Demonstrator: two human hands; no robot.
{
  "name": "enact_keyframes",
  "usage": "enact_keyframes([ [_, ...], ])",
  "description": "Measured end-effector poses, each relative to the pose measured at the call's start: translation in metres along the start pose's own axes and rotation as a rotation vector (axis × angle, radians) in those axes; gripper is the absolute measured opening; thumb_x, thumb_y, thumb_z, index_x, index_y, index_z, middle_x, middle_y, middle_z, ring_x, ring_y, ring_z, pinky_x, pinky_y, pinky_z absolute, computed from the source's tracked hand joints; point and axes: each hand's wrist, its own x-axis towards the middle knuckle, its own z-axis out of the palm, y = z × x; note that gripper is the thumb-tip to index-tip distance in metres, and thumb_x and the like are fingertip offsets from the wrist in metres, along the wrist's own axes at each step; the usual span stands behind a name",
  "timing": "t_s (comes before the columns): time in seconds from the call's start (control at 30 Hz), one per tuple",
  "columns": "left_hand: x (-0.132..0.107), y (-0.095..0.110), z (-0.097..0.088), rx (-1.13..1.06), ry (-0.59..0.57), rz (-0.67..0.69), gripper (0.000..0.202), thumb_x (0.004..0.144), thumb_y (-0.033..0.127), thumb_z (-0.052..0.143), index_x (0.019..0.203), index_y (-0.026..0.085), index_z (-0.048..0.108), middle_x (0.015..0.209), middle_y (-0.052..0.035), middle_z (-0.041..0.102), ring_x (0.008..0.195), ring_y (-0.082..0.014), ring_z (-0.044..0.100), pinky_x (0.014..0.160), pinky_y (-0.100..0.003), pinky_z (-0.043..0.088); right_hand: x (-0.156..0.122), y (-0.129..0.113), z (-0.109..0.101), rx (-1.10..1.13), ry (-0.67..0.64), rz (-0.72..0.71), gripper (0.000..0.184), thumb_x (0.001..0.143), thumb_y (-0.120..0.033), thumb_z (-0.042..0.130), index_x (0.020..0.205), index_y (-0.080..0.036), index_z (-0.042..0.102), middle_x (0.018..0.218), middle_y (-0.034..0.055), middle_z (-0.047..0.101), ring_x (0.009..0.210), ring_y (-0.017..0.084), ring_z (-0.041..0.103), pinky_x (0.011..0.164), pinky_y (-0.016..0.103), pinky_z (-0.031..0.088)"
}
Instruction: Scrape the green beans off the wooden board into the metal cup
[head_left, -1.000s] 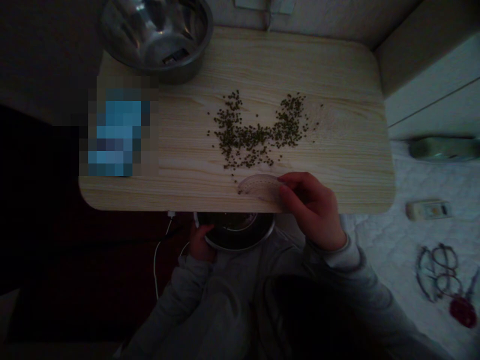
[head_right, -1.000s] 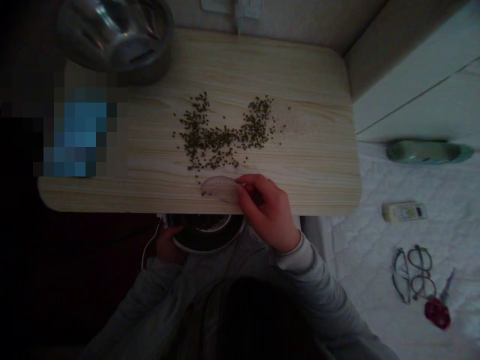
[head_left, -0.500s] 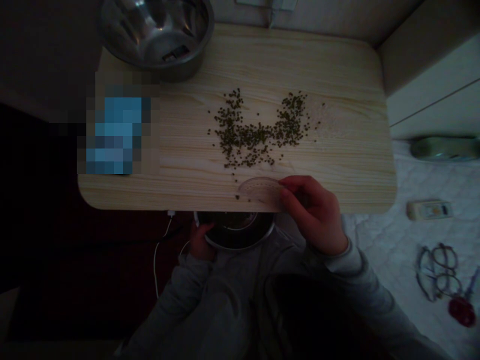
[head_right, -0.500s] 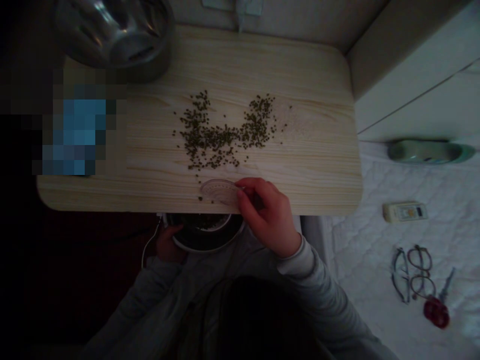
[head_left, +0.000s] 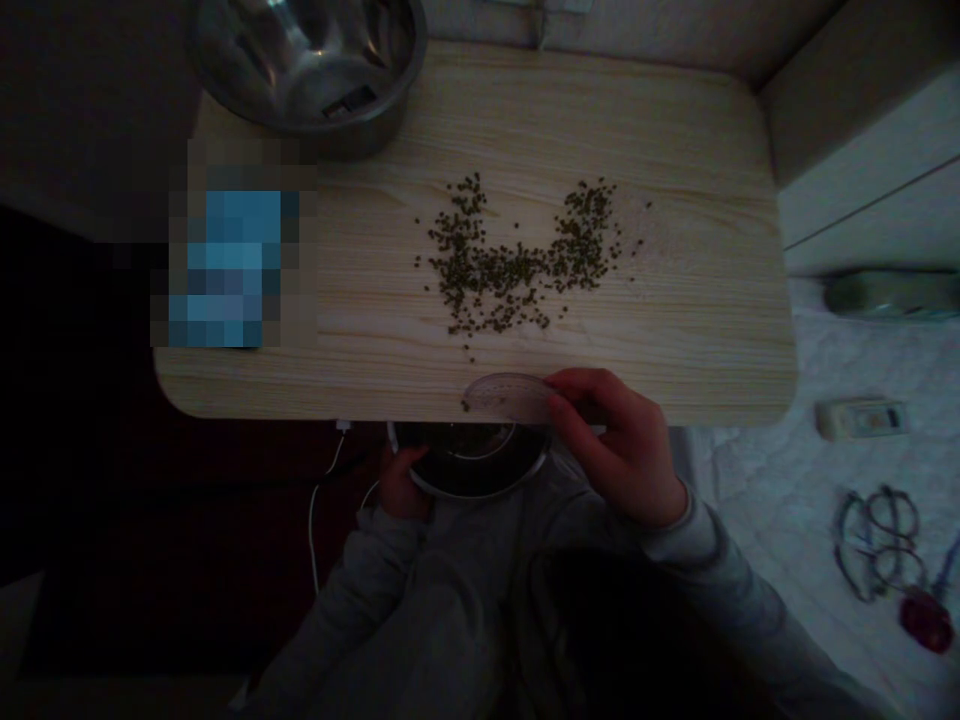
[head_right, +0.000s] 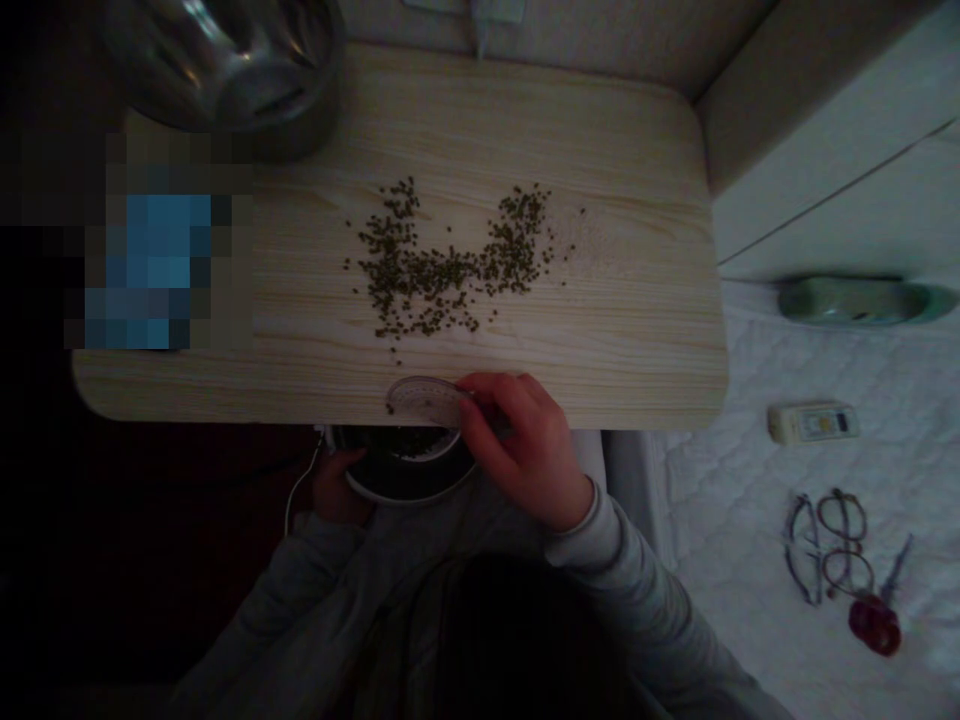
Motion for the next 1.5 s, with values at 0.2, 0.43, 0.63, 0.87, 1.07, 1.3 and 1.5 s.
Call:
enact_keyframes([
  [0.2, 0.0, -0.001, 0.0, -0.025, -0.005, -0.012, 0.018, 0.038, 0.018, 0.065, 0.056, 0.021, 0.062, 0.072, -0.0017, 0.061, 0.079, -0.0233, 0.056, 0.077, -0.038, 0.042, -0.004, 0.0, -0.003, -0.006, -0.001, -0.014, 0.019, 0.072, -0.024, 0.048, 0.089, -0.019, 0.054, 0.075, 0.0028, 0.057, 0.066, 0.012, 0.051, 0.061, 0.027, 0.043],
  [0.43, 0.002, 0.007, 0.001, 0.012, 0.009, 0.014, 0.017, 0.037, 0.016, 0.064, 0.053, 0.022, 0.062, 0.07, -0.0018, 0.061, 0.076, -0.0231, 0.057, 0.073, -0.037, 0.044, -0.007, 0.004, -0.003, -0.037, -0.014, -0.017, 0.018, 0.072, -0.024, 0.048, 0.088, -0.019, 0.054, 0.075, 0.0031, 0.058, 0.066, 0.013, 0.052, 0.062, 0.028, 0.043],
  [0.63, 0.0, 0.016, 0.005, -0.044, 0.031, -0.055, 0.012, 0.04, 0.019, 0.063, 0.052, 0.021, 0.059, 0.067, -0.0011, 0.06, 0.076, -0.0221, 0.056, 0.075, -0.036, 0.042, -0.004, 0.006, 0.0, -0.054, 0.062, 0.011, 0.02, 0.072, -0.027, 0.048, 0.09, -0.019, 0.054, 0.073, 0.0029, 0.057, 0.064, 0.012, 0.051, 0.058, 0.027, 0.043],
  [0.87, -0.001, 0.006, 0.004, -0.087, 0.02, -0.062, 0.012, 0.042, 0.022, 0.062, 0.054, 0.021, 0.061, 0.071, -0.0014, 0.061, 0.08, -0.0226, 0.056, 0.077, -0.037, 0.041, 0.0, 0.004, 0.001, -0.058, 0.086, 0.033, 0.019, 0.072, -0.026, 0.048, 0.089, -0.019, 0.054, 0.068, 0.0017, 0.055, 0.063, 0.012, 0.05, 0.058, 0.026, 0.041],
  [1.07, 0.001, 0.008, 0.002, -0.05, 0.004, -0.028, 0.015, 0.039, 0.018, 0.064, 0.054, 0.021, 0.062, 0.071, -0.0013, 0.061, 0.08, -0.0237, 0.055, 0.077, -0.039, 0.041, 0.001, 0.003, 0.004, -0.062, 0.065, -0.012, 0.02, 0.072, -0.025, 0.048, 0.09, -0.02, 0.053, 0.07, 0.002, 0.055, 0.064, 0.012, 0.05, 0.058, 0.027, 0.041],
  [1.3, 0.001, 0.014, 0.004, -0.024, 0.017, 0.014, 0.018, 0.037, 0.013, 0.063, 0.053, 0.022, 0.062, 0.063, 0.0002, 0.058, 0.074, -0.0216, 0.056, 0.074, -0.037, 0.043, 0.003, 0.001, 0.004, -0.079, 0.039, -0.059, 0.019, 0.073, -0.025, 0.047, 0.089, -0.02, 0.055, 0.073, 0.0027, 0.057, 0.065, 0.013, 0.051, 0.06, 0.028, 0.041],
  [1.5, 0.001, 0.017, 0.002, -0.016, -0.001, 0.002, 0.018, 0.037, 0.013, 0.063, 0.054, 0.021, 0.062, 0.064, -0.0002, 0.058, 0.078, -0.023, 0.056, 0.076, -0.038, 0.041, 0.004, 0.001, 0.001, -0.082, -0.026, -0.128, 0.017, 0.073, -0.023, 0.048, 0.088, -0.02, 0.055, 0.071, 0.002, 0.057, 0.066, 0.012, 0.051, 0.063, 0.028, 0.04],
])
